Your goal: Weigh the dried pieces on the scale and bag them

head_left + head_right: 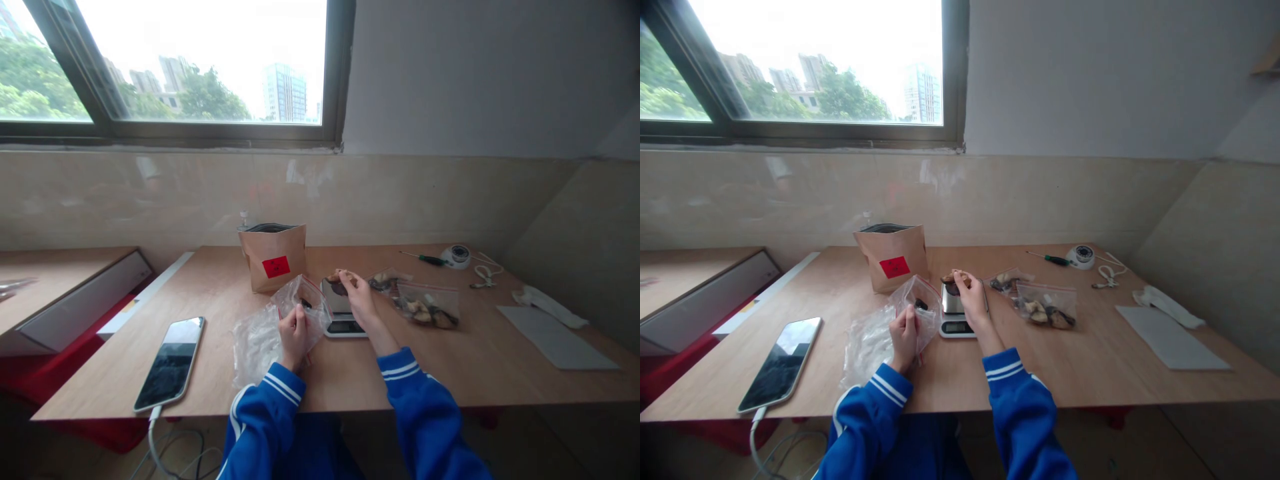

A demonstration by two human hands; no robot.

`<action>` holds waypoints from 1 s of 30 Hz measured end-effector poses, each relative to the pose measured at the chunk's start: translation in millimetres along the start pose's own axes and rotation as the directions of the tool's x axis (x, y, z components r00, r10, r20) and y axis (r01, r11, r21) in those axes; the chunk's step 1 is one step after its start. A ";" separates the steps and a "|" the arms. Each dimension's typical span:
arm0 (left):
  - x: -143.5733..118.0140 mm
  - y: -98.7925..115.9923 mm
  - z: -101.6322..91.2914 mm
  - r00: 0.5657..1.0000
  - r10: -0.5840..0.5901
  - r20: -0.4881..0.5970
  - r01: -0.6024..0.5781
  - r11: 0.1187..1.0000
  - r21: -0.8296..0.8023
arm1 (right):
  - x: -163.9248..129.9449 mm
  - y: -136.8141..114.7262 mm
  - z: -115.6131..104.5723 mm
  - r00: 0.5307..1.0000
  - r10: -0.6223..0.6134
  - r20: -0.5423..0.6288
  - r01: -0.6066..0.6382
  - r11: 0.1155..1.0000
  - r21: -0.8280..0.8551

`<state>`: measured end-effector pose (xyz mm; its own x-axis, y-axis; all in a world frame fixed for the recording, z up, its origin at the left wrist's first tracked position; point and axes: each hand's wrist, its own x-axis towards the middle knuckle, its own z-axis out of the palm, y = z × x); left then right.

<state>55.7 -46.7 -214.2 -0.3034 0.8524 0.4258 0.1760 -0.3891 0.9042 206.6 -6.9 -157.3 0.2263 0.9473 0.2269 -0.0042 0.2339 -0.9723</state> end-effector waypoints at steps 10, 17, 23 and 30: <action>-2.3 4.1 0.3 0.999 -0.035 0.001 0.035 0.996 -0.088 | -20.3 -45.8 42.6 0.959 -0.040 0.282 0.108 0.967 -0.232; -2.0 4.3 -0.6 0.990 -0.118 -0.081 0.100 0.976 -0.195 | -22.4 -46.4 49.3 0.864 -0.209 0.457 0.348 0.905 -0.244; -0.5 8.6 0.0 0.970 -0.211 -0.124 0.168 0.941 -0.293 | 1.3 9.8 11.9 0.929 -0.341 0.141 0.344 0.662 -0.666; -2.5 7.5 0.3 0.985 -0.154 -0.076 0.132 0.962 -0.239 | 4.5 49.3 -27.9 0.961 -0.258 0.096 0.197 0.404 -0.893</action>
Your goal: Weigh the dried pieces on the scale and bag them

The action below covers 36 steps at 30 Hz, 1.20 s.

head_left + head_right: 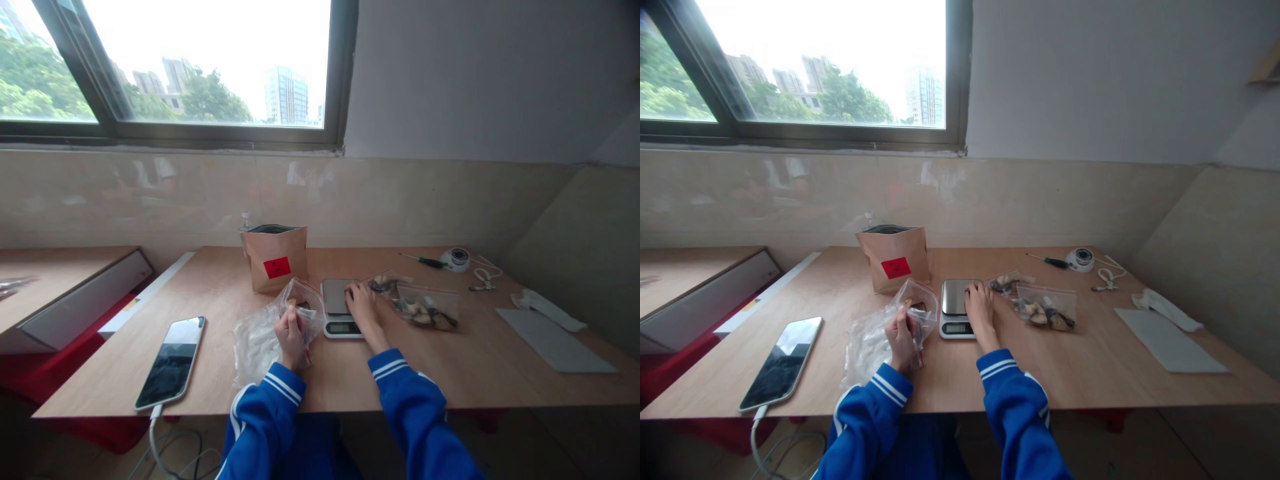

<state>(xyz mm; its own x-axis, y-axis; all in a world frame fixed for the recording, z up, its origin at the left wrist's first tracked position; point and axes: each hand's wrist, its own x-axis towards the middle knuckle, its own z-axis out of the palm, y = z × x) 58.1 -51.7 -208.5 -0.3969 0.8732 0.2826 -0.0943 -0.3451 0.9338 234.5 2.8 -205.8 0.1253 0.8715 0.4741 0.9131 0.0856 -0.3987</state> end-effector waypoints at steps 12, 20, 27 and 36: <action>-1.8 -2.3 -2.8 0.995 0.083 0.059 -0.088 0.992 0.095 | 11.3 -69.3 -73.0 0.984 -0.111 0.140 0.013 0.826 0.563; -2.1 -3.3 -2.0 0.993 0.096 0.062 -0.101 0.992 0.074 | 3.6 -59.5 -75.0 0.972 -0.135 0.191 0.006 0.831 0.556; -2.6 -4.2 -4.8 0.984 0.163 0.070 -0.167 0.984 0.057 | -26.6 -55.8 -52.2 0.843 -0.186 0.505 -0.288 0.637 0.715; -5.3 -3.9 -10.4 0.889 0.427 0.164 -0.454 0.865 0.212 | -30.6 -64.2 -55.7 0.950 -0.079 0.303 -0.272 0.273 0.923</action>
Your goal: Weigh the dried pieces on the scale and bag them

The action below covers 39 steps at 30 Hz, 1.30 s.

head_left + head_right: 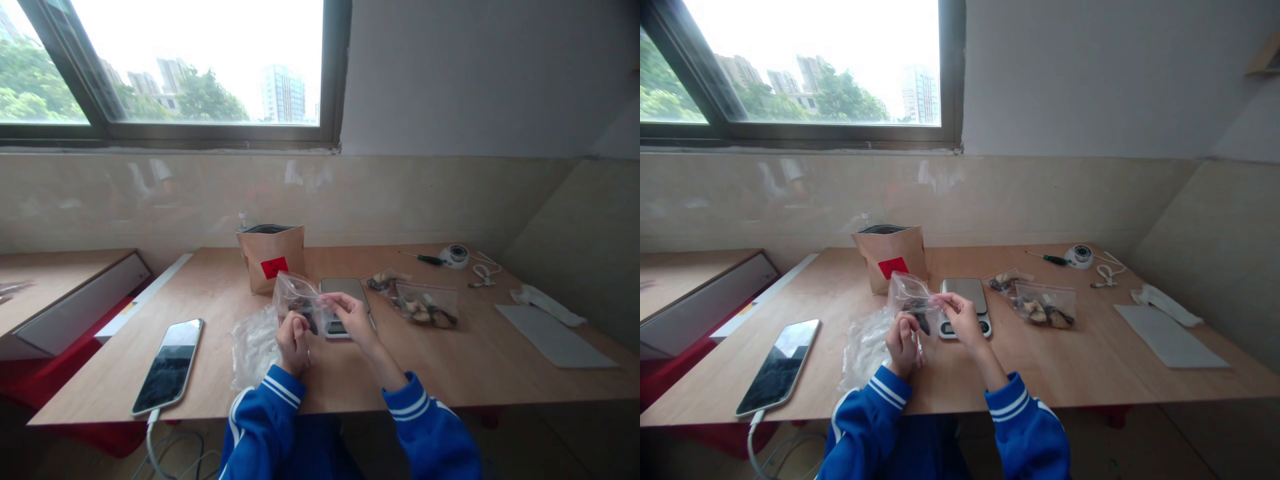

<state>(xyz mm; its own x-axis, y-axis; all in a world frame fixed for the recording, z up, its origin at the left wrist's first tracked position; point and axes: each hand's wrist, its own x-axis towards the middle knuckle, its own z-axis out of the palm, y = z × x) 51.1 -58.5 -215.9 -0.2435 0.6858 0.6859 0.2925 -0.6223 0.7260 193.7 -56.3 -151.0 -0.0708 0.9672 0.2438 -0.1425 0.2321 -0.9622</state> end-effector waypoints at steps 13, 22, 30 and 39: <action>14.0 2.4 14.4 0.908 -0.410 0.087 0.419 0.898 -0.136 | -19.3 8.0 -25.5 0.975 0.116 -0.189 -0.062 0.960 0.272; 4.8 5.1 2.5 0.966 -0.063 0.251 0.035 0.993 0.115 | -33.8 22.6 -16.6 0.994 -0.023 -0.102 0.012 0.994 -0.104; 12.8 0.1 11.2 0.937 -0.302 0.174 0.291 0.953 0.081 | -41.0 50.4 -47.5 0.895 -0.077 -0.439 -0.041 0.967 -0.252; 14.0 -2.6 11.5 0.900 -0.294 0.322 0.298 0.954 0.038 | -43.0 53.7 -50.3 0.776 -0.284 -0.563 -0.032 0.874 -0.486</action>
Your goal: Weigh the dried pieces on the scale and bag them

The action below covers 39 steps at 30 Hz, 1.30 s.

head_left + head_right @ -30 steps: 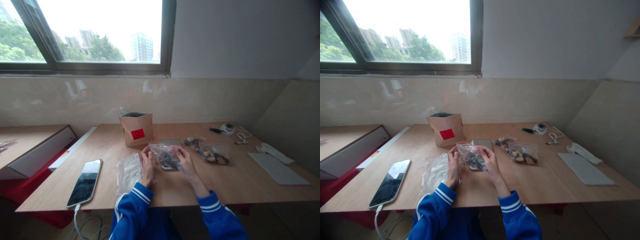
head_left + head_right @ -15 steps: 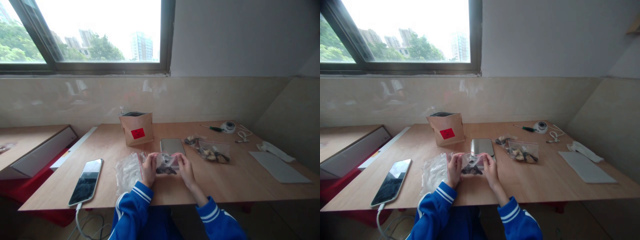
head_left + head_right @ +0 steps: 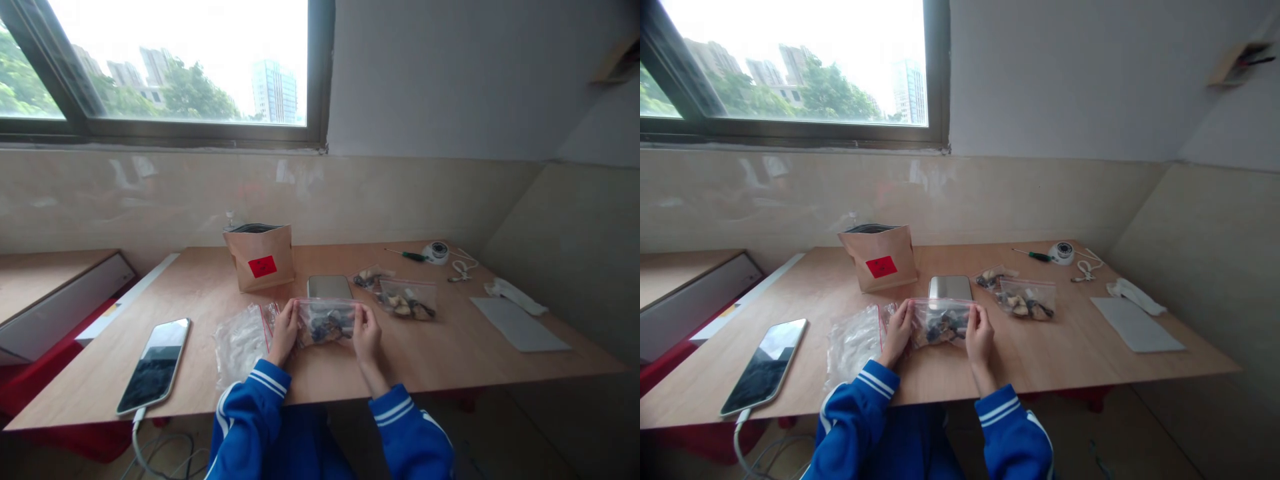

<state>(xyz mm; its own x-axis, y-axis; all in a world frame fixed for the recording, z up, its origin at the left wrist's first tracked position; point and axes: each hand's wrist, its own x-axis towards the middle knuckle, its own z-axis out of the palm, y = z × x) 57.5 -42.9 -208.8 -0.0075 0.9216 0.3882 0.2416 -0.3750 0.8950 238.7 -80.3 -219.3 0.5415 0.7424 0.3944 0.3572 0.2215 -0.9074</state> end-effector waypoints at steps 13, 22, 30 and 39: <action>-1.2 0.4 1.1 0.999 -0.036 0.017 0.037 0.997 -0.068 | -2.3 -4.2 -0.5 0.999 -0.022 -0.045 0.020 0.999 -0.037; 0.2 -2.3 1.1 0.995 -0.084 -0.053 0.077 0.991 -0.113 | -1.1 -0.1 -0.3 0.992 -0.084 -0.096 0.080 0.996 -0.041; -1.0 2.0 2.0 0.995 -0.101 -0.026 0.096 0.982 -0.164 | -0.7 -0.1 -0.5 0.988 -0.108 -0.113 0.102 0.993 -0.052; -0.6 -1.4 2.5 0.996 -0.080 -0.029 0.074 0.985 -0.155 | -1.1 -2.6 -1.1 0.983 -0.139 -0.123 0.128 0.988 -0.090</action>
<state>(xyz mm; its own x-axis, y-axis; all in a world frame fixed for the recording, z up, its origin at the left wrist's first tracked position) 59.6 -42.7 -210.8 -0.0550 0.9451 0.3221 0.0869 -0.3168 0.9445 238.1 -82.4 -217.2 0.5762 0.6212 0.5312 0.4904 0.2572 -0.8327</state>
